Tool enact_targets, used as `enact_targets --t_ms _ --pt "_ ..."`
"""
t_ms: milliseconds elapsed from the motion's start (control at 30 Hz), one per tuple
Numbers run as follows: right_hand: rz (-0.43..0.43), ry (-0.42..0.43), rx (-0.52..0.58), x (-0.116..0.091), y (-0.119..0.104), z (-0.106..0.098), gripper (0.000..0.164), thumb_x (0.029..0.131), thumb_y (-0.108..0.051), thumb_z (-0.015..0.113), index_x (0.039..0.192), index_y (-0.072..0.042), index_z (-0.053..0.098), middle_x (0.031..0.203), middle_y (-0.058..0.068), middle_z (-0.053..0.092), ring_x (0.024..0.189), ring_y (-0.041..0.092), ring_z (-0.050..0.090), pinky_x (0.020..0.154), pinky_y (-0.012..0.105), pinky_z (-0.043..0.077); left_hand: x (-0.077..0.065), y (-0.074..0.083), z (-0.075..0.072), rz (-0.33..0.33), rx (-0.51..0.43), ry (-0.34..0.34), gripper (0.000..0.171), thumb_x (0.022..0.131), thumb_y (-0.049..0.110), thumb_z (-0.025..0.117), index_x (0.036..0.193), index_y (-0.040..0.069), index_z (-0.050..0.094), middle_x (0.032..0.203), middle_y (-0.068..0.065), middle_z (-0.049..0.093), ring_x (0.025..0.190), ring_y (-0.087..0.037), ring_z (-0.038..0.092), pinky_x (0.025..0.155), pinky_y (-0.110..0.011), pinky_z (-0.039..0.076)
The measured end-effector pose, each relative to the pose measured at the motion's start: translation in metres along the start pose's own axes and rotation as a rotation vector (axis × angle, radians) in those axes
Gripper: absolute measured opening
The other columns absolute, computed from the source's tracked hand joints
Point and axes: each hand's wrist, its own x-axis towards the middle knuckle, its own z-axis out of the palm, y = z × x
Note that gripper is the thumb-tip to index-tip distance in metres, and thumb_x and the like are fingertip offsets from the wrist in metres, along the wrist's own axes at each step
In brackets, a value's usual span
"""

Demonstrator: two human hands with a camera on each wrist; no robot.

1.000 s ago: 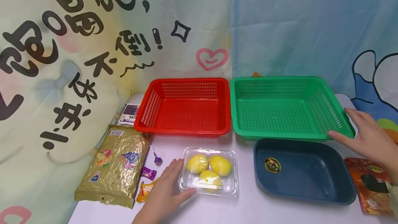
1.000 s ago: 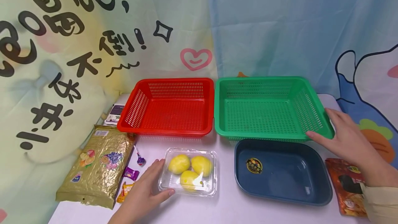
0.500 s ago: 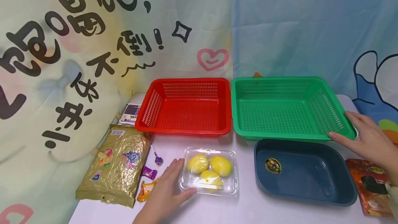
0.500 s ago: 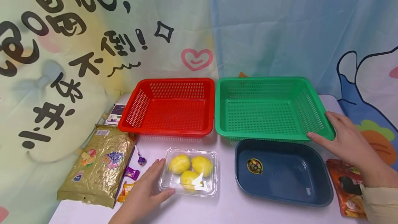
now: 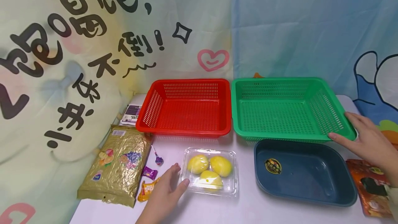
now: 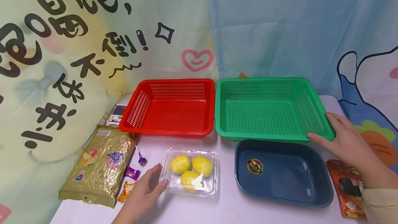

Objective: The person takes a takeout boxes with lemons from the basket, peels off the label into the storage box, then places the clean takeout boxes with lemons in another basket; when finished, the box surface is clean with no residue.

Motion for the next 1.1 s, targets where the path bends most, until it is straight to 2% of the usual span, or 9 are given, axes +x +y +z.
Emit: enact_targets --t_ms 133,233,367,500,633,867,1100 --pt "-0.008 -0.003 0.006 0.001 0.000 0.001 0.108 0.098 -0.054 0.066 0.162 0.011 0.007 0.161 0.047 0.010 0.143 0.067 0.018 0.107 0.088 0.023 -0.001 0.000 0.003 -0.014 -0.059 0.007 0.052 0.100 0.057 0.062 0.126 0.011 0.064 0.158 -0.008 0.055 0.149 -0.038 0.048 0.123 -0.061 0.036" --pt "-0.010 -0.006 0.005 0.001 0.001 0.002 0.108 0.098 -0.054 0.066 0.161 0.011 0.007 0.161 0.046 0.010 0.144 0.067 0.018 0.108 0.088 0.023 -0.002 0.001 0.005 -0.011 -0.083 0.003 0.039 0.102 0.055 0.061 0.113 0.017 0.063 0.157 -0.008 0.056 0.149 -0.040 0.047 0.122 -0.065 0.035" --pt "-0.014 -0.005 0.011 0.000 0.002 0.003 0.108 0.098 -0.054 0.066 0.162 0.011 0.006 0.161 0.046 0.011 0.144 0.067 0.018 0.110 0.087 0.021 -0.002 0.003 0.006 -0.032 -0.115 -0.007 0.032 0.102 0.053 0.060 0.106 0.022 0.059 0.157 -0.008 0.056 0.149 -0.043 0.045 0.121 -0.068 0.034" --pt "-0.017 -0.005 0.024 -0.001 0.003 0.004 0.108 0.099 -0.054 0.066 0.162 0.010 0.005 0.162 0.046 0.011 0.145 0.067 0.017 0.112 0.086 0.018 -0.003 0.005 0.009 -0.061 -0.179 -0.020 0.031 0.102 0.051 0.061 0.104 0.021 0.057 0.157 -0.010 0.055 0.150 -0.044 0.043 0.121 -0.069 0.032" --pt "-0.014 -0.011 0.032 -0.001 0.004 0.004 0.108 0.099 -0.054 0.065 0.162 0.010 0.005 0.162 0.046 0.010 0.145 0.067 0.016 0.112 0.086 0.017 -0.005 0.006 0.012 -0.065 -0.261 -0.022 0.032 0.103 0.047 0.062 0.107 0.015 0.057 0.156 -0.016 0.055 0.149 -0.046 0.045 0.121 -0.070 0.032" --pt "-0.010 -0.014 0.047 -0.001 0.005 0.004 0.109 0.099 -0.054 0.065 0.163 0.008 0.003 0.162 0.046 0.010 0.146 0.067 0.015 0.110 0.088 0.018 -0.007 0.008 0.015 -0.074 -0.440 -0.055 0.036 0.105 0.036 0.062 0.112 0.003 0.052 0.154 -0.028 0.052 0.149 -0.048 0.043 0.121 -0.059 0.038" --pt "-0.015 -0.006 0.050 0.000 0.007 0.006 0.110 0.098 -0.054 0.067 0.163 0.007 0.003 0.161 0.047 0.010 0.144 0.068 0.018 0.107 0.089 0.022 -0.007 0.012 0.016 -0.106 -0.478 -0.052 0.040 0.105 0.038 0.061 0.114 0.001 0.049 0.154 -0.029 0.051 0.145 -0.045 0.050 0.117 -0.051 0.048"
